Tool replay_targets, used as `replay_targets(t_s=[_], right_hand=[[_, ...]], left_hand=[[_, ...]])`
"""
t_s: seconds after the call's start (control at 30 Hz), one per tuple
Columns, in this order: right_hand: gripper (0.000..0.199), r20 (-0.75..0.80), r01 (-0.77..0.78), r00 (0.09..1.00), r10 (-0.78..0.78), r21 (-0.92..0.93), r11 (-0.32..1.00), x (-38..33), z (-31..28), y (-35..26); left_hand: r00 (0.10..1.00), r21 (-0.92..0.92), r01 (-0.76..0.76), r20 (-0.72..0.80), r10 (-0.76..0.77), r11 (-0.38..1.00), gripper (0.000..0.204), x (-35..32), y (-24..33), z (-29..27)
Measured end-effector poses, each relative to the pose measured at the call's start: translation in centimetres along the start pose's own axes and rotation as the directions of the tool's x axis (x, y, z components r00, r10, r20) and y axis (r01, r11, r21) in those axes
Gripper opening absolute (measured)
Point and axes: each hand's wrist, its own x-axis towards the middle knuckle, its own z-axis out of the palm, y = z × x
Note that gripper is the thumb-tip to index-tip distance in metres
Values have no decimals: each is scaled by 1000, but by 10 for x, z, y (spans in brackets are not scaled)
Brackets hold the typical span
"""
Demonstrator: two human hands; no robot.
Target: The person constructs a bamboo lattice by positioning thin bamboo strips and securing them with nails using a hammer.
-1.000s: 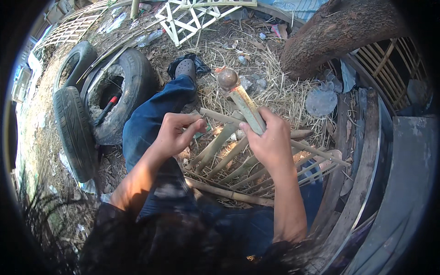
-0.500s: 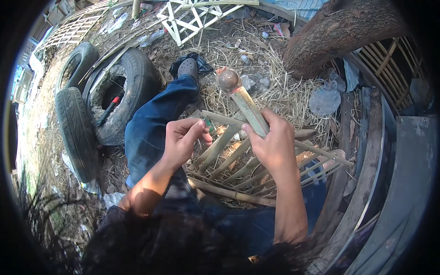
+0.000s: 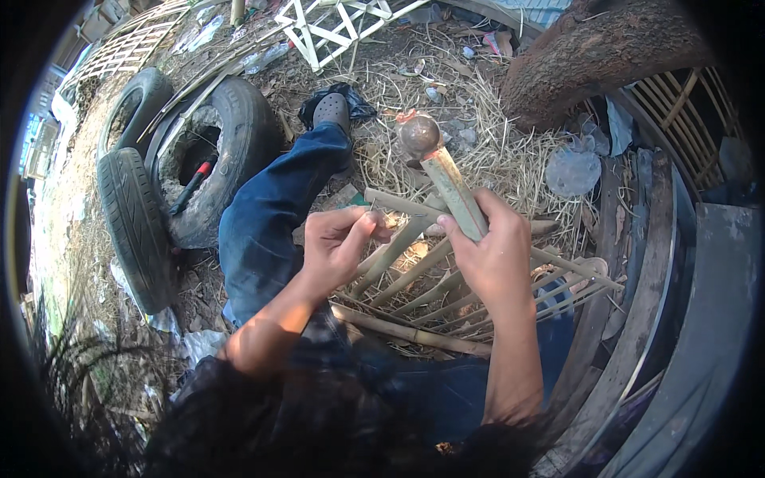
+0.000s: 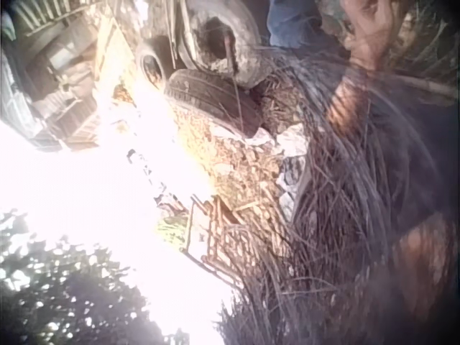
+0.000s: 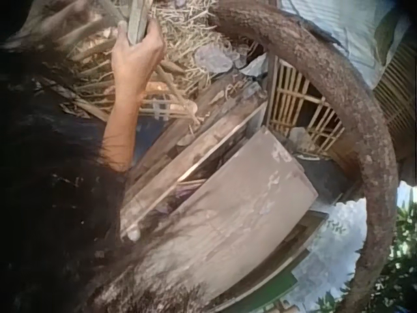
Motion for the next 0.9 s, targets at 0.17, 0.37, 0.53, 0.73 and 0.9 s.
replay_targets(t_s=[0.17, 0.37, 0.53, 0.73, 0.9], right_hand=[[21, 35, 42, 999, -40, -82, 996, 0, 12, -6], [22, 21, -15, 1000, 16, -41, 999, 4, 10, 0], [21, 44, 20, 999, -17, -71, 997, 7, 18, 1], [21, 63, -13, 998, 17, -60, 998, 3, 0, -4], [21, 43, 87, 996, -84, -64, 994, 6, 21, 1]], left_hand=[[988, 152, -30, 155, 6, 988, 22, 18, -6, -43], [960, -169, 269, -32, -278, 948, 29, 11, 0, -5], [884, -498, 212, -270, -383, 841, 31, -10, -1, 34], [975, 154, -79, 218, 45, 985, 33, 26, 11, -37], [965, -322, 177, -127, -228, 930, 33, -7, -9, 1]])
